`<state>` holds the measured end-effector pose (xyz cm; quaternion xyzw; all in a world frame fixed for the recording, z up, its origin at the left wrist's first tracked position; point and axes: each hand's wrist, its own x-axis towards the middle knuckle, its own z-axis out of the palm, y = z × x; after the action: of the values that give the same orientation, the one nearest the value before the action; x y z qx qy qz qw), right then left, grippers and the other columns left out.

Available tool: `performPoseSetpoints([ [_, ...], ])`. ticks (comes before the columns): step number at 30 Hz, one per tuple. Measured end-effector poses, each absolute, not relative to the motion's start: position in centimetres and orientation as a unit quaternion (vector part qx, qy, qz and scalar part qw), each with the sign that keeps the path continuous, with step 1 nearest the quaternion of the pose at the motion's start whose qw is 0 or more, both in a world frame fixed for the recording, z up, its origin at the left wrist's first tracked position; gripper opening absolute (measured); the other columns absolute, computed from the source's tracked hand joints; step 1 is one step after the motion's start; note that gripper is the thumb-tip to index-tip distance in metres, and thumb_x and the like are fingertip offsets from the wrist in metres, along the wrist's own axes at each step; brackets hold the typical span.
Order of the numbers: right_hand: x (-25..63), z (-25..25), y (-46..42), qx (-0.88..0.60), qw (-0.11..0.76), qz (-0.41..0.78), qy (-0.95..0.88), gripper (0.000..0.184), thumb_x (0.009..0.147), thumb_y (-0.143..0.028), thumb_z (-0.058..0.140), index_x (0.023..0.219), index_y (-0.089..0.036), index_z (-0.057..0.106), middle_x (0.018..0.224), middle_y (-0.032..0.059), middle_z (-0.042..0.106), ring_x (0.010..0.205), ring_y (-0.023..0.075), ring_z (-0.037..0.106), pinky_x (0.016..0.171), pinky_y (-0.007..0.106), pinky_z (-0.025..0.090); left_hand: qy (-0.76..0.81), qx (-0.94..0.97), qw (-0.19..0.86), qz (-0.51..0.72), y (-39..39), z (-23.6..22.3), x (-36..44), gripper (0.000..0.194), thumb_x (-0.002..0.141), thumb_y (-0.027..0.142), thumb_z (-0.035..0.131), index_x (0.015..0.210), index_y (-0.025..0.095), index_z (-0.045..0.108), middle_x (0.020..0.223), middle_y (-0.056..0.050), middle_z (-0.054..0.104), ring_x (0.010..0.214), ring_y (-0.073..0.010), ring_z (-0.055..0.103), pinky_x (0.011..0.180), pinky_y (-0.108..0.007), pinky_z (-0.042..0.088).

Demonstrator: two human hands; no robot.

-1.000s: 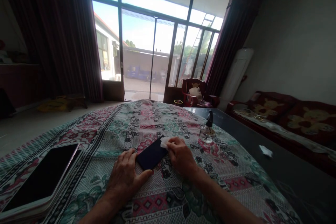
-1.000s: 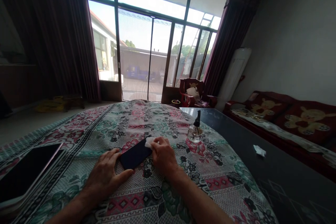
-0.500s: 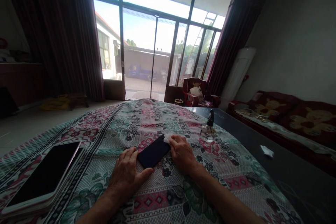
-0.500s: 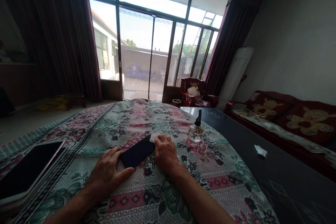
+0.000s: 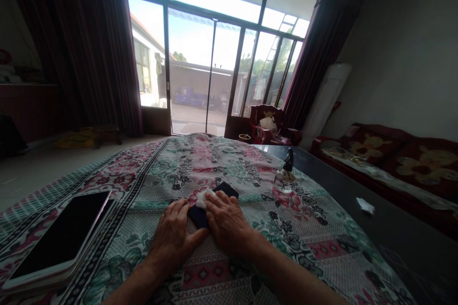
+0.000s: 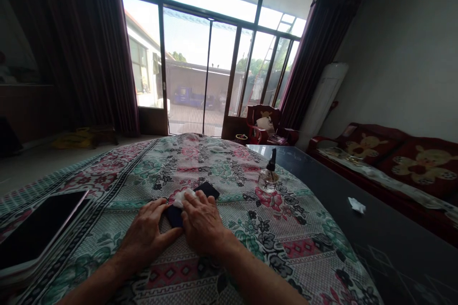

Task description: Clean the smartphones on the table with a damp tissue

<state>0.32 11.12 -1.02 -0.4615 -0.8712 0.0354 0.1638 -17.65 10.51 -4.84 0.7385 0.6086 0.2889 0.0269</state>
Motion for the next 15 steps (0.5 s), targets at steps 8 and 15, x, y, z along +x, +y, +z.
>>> performPoseSetpoints([
  [8, 4.4, -0.7, 14.7, -0.605, 0.162, -0.017, -0.780, 0.045, 0.097, -0.032, 0.033, 0.137, -0.016, 0.048, 0.148, 0.0094, 0.042, 0.135, 0.0303, 0.034, 0.105, 0.047, 0.029, 0.608, 0.738, 0.038, 0.291, 10.4, -4.7, -17.6, 0.066, 0.071, 0.052, 0.065, 0.119, 0.007, 0.059, 0.133, -0.020, 0.055, 0.128, -0.0352, 0.045, 0.109, -0.049, 0.035],
  [15, 0.9, -0.9, 11.3, -0.474, 0.165, 0.003, -0.865, 0.044, 0.098, -0.035, 0.031, 0.138, -0.021, 0.046, 0.149, 0.0062, 0.040, 0.135, 0.0284, 0.032, 0.107, 0.047, 0.026, 0.606, 0.738, 0.030, 0.295, 10.5, -4.9, -17.6, 0.065, 0.071, 0.050, 0.065, 0.119, 0.006, 0.059, 0.131, -0.019, 0.056, 0.126, -0.0349, 0.047, 0.109, -0.048, 0.036],
])
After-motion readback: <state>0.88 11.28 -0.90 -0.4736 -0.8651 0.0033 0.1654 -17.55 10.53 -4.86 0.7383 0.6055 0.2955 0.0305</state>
